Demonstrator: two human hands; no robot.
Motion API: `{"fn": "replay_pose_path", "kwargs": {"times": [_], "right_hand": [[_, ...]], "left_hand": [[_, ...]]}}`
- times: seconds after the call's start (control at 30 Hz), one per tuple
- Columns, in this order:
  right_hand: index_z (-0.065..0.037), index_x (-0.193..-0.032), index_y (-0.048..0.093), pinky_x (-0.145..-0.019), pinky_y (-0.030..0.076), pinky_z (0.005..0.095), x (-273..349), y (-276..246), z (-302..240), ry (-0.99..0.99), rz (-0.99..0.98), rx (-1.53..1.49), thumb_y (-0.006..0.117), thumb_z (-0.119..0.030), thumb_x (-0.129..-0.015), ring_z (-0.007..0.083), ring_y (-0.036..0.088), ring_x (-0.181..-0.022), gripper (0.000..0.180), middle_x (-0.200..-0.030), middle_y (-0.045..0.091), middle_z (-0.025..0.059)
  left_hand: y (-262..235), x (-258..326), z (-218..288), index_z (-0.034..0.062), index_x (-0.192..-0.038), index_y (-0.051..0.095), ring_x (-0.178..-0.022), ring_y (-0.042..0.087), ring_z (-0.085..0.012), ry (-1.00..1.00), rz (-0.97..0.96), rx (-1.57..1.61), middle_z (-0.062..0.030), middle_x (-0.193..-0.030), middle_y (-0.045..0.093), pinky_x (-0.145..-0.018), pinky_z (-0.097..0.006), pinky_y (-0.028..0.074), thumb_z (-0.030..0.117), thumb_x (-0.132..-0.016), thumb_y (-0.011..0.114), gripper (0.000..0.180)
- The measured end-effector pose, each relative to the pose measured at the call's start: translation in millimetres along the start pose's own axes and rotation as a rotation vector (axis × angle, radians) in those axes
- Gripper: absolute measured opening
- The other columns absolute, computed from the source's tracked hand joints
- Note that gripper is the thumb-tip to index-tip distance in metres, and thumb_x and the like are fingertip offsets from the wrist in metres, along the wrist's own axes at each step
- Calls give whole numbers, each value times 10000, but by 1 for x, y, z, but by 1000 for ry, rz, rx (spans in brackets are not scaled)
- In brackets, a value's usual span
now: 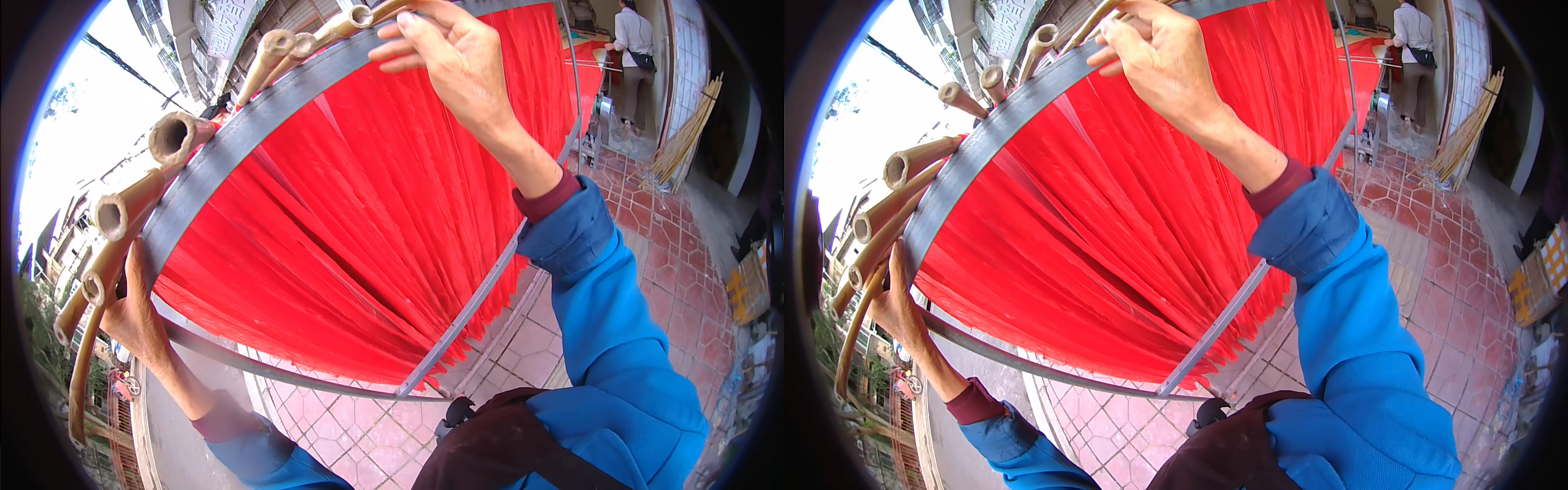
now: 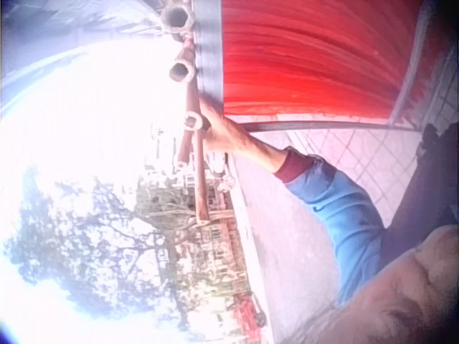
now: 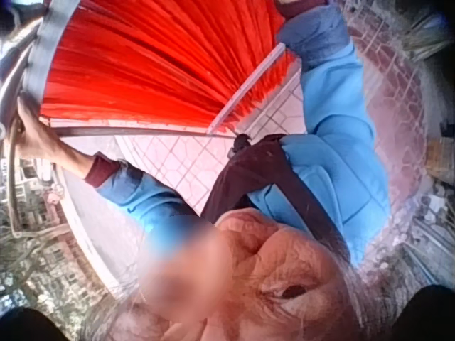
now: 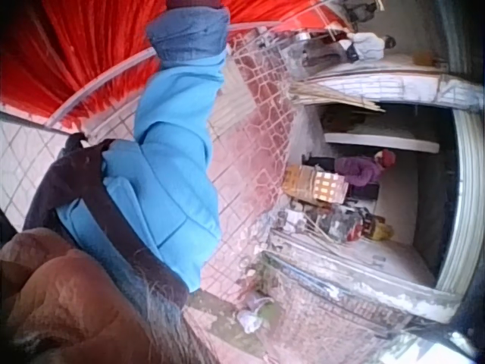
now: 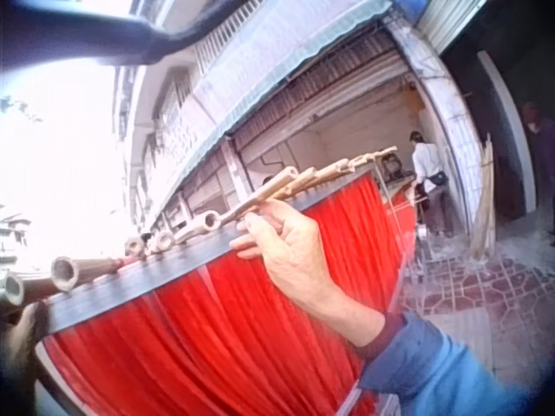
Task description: The person assembles a large red paper lantern by inserting bamboo sticks into slots along the top metal ring. They repeatedly pick up sticks, align them with the ring, and press them into place while holding the lantern steady with the other hand.
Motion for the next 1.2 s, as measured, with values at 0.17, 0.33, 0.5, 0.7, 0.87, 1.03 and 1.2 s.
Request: {"fn": "replay_pose_path", "kwargs": {"times": [0.17,0.33,0.5,0.7,0.87,1.03,1.2], "right_hand": [[48,-1107,605,-767,624,331,-13,8,-1,69,-11,-105,500,-105,-1074,243,750,-859,189,-981,723,165],[66,-1077,604,-766,625,334,-9,19,-7,51,-39,-84,476,-117,-1087,248,751,-848,224,-949,718,170],[72,-1102,610,-773,630,334,-7,26,-1,36,-86,-133,489,-100,-1084,241,749,-859,211,-979,707,153],[94,-1320,556,-775,631,324,-3,15,-3,-97,-181,-39,522,-63,-1046,244,759,-891,319,-1013,724,188],[62,-1449,501,-831,644,362,15,-19,-5,-68,-108,241,517,-99,-1063,287,771,-946,418,-1075,742,228],[40,-1476,453,-792,643,352,19,-27,2,-38,-89,181,509,-69,-1048,268,766,-931,445,-1043,737,210],[50,-1433,467,-772,620,319,18,-23,-10,-44,-14,113,505,-70,-1059,226,726,-976,395,-1107,688,175]], "left_hand": [[-3,0,-1,-23,-1178,749,-1026,684,-155,11,17,-67,-110,-1098,764,-980,-311,511,101,-901,813,310],[-5,0,-2,-25,-1185,746,-1037,685,-159,7,24,-71,-114,-1104,764,-991,-320,505,111,-901,813,322],[-5,1,-2,-29,-1206,739,-1020,692,-154,24,-4,-115,-125,-1117,763,-963,-318,517,108,-925,782,315],[-9,2,-4,-38,-1184,741,-1011,700,-161,-12,48,-124,-127,-1110,758,-948,-305,534,91,-943,757,273],[-14,2,-10,-52,-1174,739,-1015,698,-160,-3,72,-160,-122,-1106,760,-949,-292,535,105,-949,756,274],[-17,0,-15,-63,-1244,702,-1067,688,-183,-37,56,-104,-119,-1178,749,-996,-335,515,99,-937,768,354],[-16,3,-1,-48,-1231,718,-1051,686,-183,0,38,-207,-118,-1174,748,-983,-325,522,118,-935,772,344]]}}
Point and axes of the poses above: each hand's wrist, its own x-axis away from the middle knuckle, its own y-axis out of the palm, z = x × y, the point moved 5 cm from there along -x, towards the middle knuckle
